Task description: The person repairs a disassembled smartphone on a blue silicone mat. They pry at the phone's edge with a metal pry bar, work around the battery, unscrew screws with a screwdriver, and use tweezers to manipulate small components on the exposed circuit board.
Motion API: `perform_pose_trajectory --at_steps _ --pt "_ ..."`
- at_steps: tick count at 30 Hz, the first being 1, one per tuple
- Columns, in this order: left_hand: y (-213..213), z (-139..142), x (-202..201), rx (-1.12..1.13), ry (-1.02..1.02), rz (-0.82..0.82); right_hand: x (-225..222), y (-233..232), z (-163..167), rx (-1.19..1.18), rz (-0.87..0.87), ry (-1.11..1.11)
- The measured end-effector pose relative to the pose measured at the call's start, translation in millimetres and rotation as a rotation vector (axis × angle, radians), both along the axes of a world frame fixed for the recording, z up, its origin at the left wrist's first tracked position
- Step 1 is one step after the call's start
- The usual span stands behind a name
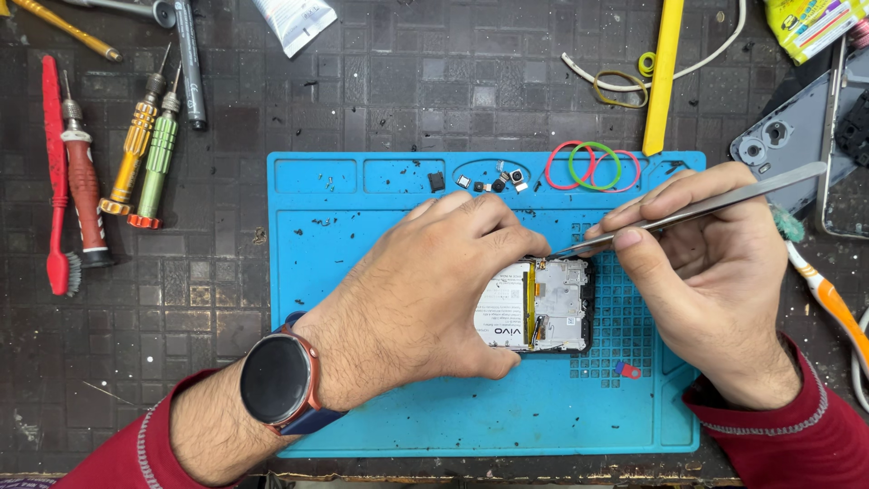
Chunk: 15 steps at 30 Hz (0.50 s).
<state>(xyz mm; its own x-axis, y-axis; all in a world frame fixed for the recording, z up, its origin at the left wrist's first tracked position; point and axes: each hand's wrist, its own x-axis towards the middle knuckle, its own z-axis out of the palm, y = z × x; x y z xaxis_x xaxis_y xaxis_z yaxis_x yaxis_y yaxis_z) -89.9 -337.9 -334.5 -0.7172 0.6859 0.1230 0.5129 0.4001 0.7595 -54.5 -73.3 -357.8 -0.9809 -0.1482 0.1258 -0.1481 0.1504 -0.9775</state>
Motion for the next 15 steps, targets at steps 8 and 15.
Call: perform_pose_trajectory --at_steps 8,15 --pt "-1.1 -1.1 -2.9 0.019 0.015 -0.002 0.0 -1.3 -0.5 -0.016 -0.006 -0.002" --pt "-1.2 -1.9 -2.3 0.022 0.01 0.001 1.2 -0.8 -0.6 -0.015 -0.013 -0.004"
